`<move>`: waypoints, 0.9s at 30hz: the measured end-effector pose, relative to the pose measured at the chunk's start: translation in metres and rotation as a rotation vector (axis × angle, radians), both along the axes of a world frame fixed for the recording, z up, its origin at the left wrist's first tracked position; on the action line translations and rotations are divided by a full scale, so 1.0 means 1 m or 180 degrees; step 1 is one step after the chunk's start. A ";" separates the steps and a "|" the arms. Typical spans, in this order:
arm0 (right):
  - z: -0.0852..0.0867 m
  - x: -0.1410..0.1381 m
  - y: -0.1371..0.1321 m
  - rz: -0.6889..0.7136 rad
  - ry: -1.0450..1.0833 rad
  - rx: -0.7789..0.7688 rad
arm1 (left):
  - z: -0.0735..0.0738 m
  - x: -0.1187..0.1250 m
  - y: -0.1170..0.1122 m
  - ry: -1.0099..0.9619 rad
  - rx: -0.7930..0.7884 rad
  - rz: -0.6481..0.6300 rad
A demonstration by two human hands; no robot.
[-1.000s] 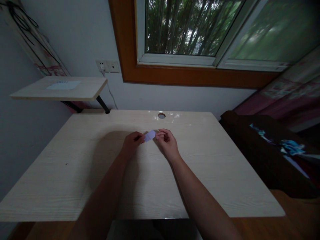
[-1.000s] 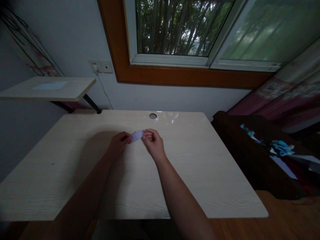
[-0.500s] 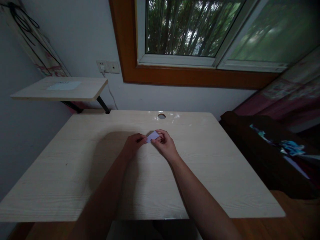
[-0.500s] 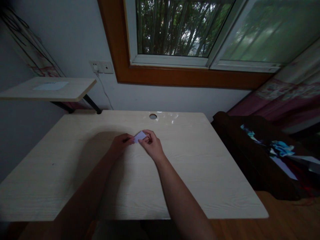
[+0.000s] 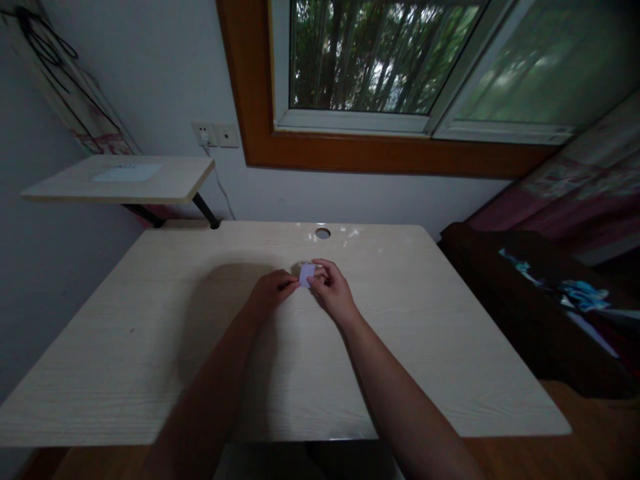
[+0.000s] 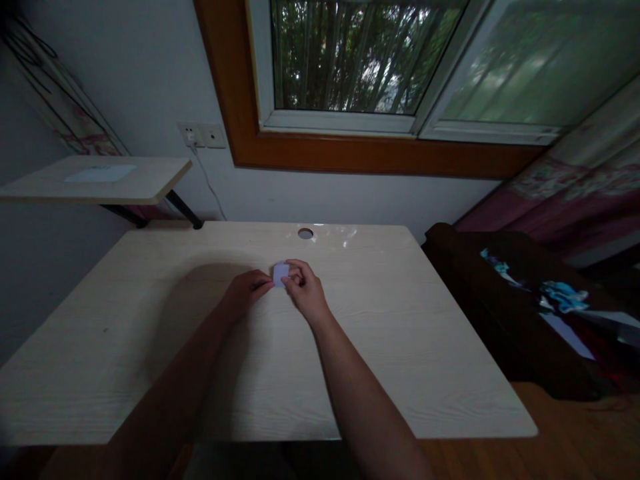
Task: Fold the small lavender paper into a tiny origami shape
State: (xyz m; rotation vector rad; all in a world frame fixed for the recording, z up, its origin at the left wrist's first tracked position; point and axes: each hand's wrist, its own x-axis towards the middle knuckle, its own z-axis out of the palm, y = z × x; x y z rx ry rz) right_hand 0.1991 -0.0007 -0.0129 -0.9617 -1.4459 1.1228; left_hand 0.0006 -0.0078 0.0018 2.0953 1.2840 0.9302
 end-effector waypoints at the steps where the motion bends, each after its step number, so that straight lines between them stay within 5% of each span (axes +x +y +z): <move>1: 0.001 0.000 0.000 0.0000 0.0111 -0.0027 | 0.001 0.000 -0.001 -0.0124 -0.0043 0.0024; 7: 0.004 0.001 0.000 0.0226 0.0471 -0.0187 | -0.001 0.001 -0.002 -0.0835 -0.0442 -0.0044; 18: -0.005 -0.002 0.003 0.0254 0.0452 -0.0371 | -0.026 -0.005 0.013 -0.1961 -0.1026 -0.0503; 27: 0.002 -0.002 0.001 0.0223 0.0455 -0.0479 | -0.019 -0.005 0.014 -0.2432 -0.1039 -0.0733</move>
